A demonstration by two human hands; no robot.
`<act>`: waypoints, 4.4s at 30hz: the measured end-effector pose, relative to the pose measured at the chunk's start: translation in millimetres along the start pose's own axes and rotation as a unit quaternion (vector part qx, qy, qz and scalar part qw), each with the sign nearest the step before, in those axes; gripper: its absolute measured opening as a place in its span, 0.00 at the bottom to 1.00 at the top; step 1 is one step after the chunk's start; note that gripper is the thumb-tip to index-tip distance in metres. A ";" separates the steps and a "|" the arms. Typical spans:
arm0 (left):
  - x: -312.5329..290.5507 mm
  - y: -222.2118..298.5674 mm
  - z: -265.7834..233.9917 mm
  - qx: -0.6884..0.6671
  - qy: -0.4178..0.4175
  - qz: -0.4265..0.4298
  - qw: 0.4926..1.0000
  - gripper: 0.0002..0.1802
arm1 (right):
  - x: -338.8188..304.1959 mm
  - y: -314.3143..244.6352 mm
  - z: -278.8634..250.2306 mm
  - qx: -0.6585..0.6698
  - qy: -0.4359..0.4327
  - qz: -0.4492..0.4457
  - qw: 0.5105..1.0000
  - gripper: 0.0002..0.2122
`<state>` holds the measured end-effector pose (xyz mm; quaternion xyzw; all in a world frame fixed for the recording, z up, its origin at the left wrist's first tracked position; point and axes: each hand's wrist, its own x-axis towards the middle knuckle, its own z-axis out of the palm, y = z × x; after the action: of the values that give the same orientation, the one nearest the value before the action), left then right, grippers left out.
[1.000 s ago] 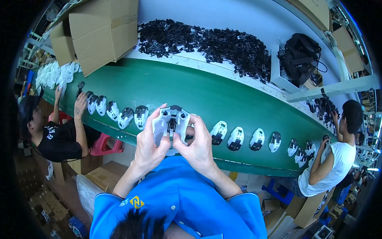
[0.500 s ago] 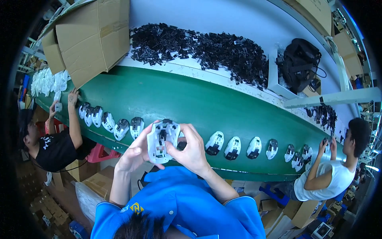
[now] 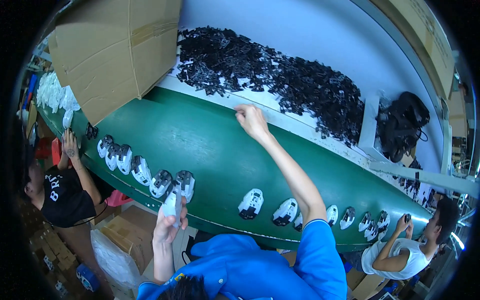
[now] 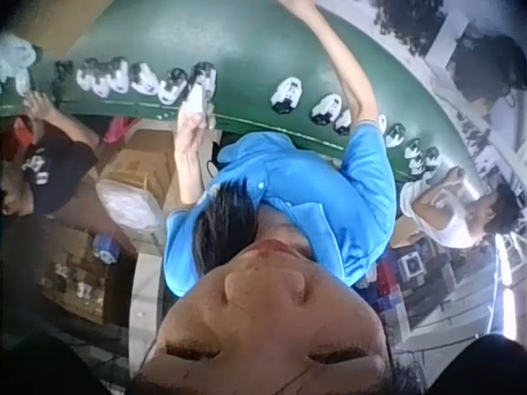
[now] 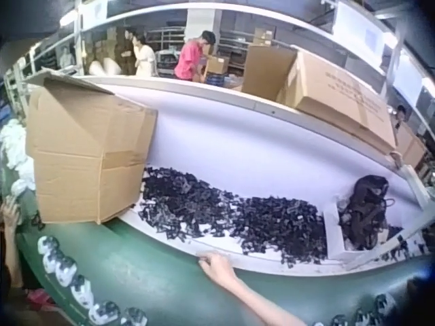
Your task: The person assembles computer mouse shells by fitting black plastic components into white casings by hand and placing them along the conveyor belt. The person then retrieves additional casings from a tray on the floor before continuing to attach components and line up the shells.
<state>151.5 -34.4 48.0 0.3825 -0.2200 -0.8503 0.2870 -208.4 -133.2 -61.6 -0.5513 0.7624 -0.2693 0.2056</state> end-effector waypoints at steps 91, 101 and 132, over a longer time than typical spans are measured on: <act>-97.5 9.4 140.7 0.372 -0.244 0.119 0.888 0.64 | -326.0 -185.0 -180.0 0.555 -0.095 0.019 0.826 0.12; -95.0 -1.8 158.6 0.390 -0.220 0.133 0.884 0.61 | -331.4 -183.4 -164.8 0.526 0.005 -0.018 0.851 0.12; -99.6 -7.6 168.8 0.545 -0.176 0.291 0.767 0.54 | -344.7 -184.0 -163.8 0.400 0.168 -0.091 0.896 0.11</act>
<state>72.0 62.7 198.8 0.2363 -0.7935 -0.5158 0.2200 -68.0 179.4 187.7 -0.4357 0.5603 -0.6577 0.2524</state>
